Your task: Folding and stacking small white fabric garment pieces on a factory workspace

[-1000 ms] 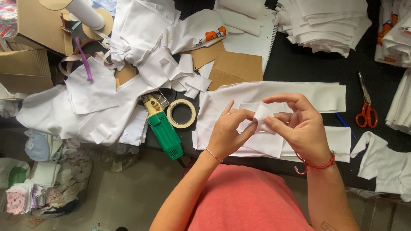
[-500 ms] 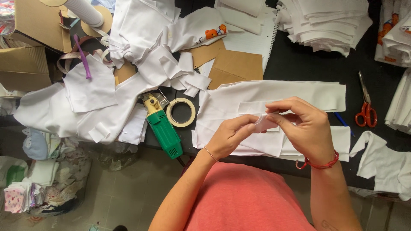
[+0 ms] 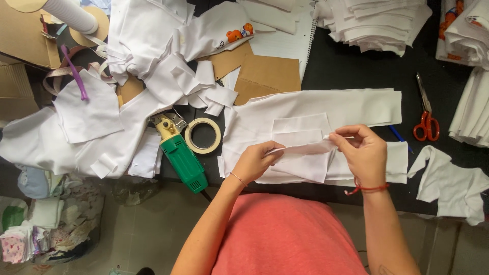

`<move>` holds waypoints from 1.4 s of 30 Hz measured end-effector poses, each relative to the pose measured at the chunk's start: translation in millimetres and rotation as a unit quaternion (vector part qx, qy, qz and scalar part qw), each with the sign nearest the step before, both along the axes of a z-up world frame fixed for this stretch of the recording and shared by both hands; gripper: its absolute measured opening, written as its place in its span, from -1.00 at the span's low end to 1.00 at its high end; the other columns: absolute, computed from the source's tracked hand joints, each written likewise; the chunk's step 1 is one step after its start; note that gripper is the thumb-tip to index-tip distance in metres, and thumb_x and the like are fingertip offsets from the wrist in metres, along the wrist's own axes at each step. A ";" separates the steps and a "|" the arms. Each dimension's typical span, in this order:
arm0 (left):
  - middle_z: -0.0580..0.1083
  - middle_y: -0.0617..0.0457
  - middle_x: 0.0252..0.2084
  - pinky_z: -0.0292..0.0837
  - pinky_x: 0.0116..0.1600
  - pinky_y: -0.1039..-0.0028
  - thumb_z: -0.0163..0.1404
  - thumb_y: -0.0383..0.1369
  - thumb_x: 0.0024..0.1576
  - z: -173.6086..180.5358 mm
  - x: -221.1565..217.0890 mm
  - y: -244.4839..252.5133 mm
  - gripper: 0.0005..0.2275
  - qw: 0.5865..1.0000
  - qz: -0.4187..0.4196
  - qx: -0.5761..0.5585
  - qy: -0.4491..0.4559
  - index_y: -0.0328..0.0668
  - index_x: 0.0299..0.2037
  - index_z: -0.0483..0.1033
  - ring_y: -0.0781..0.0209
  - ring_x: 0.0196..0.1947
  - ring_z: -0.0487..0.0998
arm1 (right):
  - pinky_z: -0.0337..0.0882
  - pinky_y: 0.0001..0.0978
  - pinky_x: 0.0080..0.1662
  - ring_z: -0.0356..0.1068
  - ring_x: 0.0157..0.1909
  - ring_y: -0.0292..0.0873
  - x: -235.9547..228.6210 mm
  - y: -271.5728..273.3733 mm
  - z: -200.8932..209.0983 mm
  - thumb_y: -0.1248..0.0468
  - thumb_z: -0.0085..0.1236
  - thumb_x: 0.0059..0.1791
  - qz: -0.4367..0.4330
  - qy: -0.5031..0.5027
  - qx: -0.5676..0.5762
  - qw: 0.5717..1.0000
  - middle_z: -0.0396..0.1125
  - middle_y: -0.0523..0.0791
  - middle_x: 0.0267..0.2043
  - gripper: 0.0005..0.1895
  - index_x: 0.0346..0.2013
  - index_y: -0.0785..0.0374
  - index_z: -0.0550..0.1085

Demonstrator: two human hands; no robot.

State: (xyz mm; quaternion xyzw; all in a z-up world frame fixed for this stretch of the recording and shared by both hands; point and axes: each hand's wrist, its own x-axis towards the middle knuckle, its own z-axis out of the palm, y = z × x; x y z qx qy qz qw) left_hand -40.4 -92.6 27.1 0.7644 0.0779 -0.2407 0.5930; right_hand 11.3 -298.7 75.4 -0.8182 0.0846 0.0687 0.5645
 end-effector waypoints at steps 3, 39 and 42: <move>0.46 -0.12 -0.30 0.32 -0.11 0.13 -0.16 -0.31 -0.01 -36.8 4.4 -0.8 -0.74 0.991 -0.021 0.130 -0.008 0.03 -0.10 0.38 -0.15 -0.22 0.44 | 0.36 -0.49 -0.30 0.33 -0.31 -0.23 7.9 -19.7 -60.4 0.46 0.14 -0.20 0.007 0.014 -0.018 1.000 0.32 0.01 -0.34 -0.81 -0.32 0.35 0.40; 0.41 0.19 -0.54 0.19 -0.09 0.36 -0.12 -0.35 0.03 -33.2 -41.2 75.9 -0.95 0.903 -0.126 0.339 -0.231 -0.06 -0.36 0.33 0.16 -0.47 0.40 | 0.35 -0.55 -0.45 0.31 -0.46 -0.19 -2.7 -185.9 -61.6 0.39 -0.01 -0.15 -0.250 0.231 0.049 0.939 0.23 0.07 -0.37 -0.72 -0.20 0.24 0.17; 0.42 0.10 -0.53 0.18 -0.16 0.32 -0.18 -0.38 0.05 -26.8 -17.5 82.6 -0.95 0.915 -0.096 0.321 -0.225 -0.14 -0.35 0.27 -0.06 -0.39 0.40 | 0.37 -0.67 -0.50 0.25 -0.54 -0.30 25.0 -178.9 -52.9 0.39 -0.07 -0.13 -0.232 0.182 0.047 0.954 0.22 0.00 -0.29 -0.72 -0.12 0.17 0.30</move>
